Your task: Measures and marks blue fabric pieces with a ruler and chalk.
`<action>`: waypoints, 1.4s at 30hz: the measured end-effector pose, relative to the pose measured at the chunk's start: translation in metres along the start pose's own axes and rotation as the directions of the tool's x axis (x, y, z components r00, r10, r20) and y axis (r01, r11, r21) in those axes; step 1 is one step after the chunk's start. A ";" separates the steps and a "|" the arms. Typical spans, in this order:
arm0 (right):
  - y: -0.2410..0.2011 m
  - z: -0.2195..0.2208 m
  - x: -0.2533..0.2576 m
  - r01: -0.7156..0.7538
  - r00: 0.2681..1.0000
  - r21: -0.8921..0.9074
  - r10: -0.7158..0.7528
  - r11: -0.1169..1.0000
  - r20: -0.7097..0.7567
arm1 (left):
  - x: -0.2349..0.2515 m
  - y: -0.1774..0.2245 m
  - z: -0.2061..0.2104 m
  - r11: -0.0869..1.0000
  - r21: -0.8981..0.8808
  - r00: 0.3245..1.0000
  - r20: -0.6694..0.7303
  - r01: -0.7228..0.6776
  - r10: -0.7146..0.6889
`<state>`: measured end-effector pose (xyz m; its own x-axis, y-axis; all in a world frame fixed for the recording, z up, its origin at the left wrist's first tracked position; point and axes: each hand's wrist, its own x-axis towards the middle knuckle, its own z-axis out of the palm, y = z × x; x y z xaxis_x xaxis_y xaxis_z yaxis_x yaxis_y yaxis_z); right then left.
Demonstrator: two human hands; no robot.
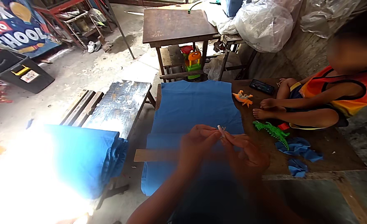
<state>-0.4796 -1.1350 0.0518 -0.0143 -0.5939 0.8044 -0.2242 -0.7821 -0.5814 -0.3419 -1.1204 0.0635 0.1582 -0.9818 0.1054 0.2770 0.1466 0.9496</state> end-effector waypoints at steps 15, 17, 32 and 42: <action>-0.002 0.001 -0.007 0.059 0.998 -0.090 -0.060 0.994 -0.004 | 0.000 -0.009 0.011 0.994 -0.102 1.000 -0.006 -0.029 0.028; -0.003 0.000 -0.008 0.041 0.999 -0.067 -0.042 0.997 -0.010 | 0.000 -0.009 0.012 0.993 -0.114 1.000 -0.010 -0.021 0.020; -0.014 -0.024 0.001 -0.468 0.874 0.518 0.461 0.716 0.151 | -0.003 -0.006 -0.007 0.974 0.068 0.965 0.168 -0.215 0.201; -0.012 -0.015 -0.005 -0.206 0.978 0.163 0.208 0.965 0.006 | -0.005 -0.001 0.003 0.960 0.118 0.963 0.123 -0.255 0.241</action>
<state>-0.4912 -1.1199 0.0564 -0.0547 -0.7449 0.6649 -0.0540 -0.6627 -0.7469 -0.3456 -1.1161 0.0624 0.1027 -0.9247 0.3666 0.1131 0.3770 0.9193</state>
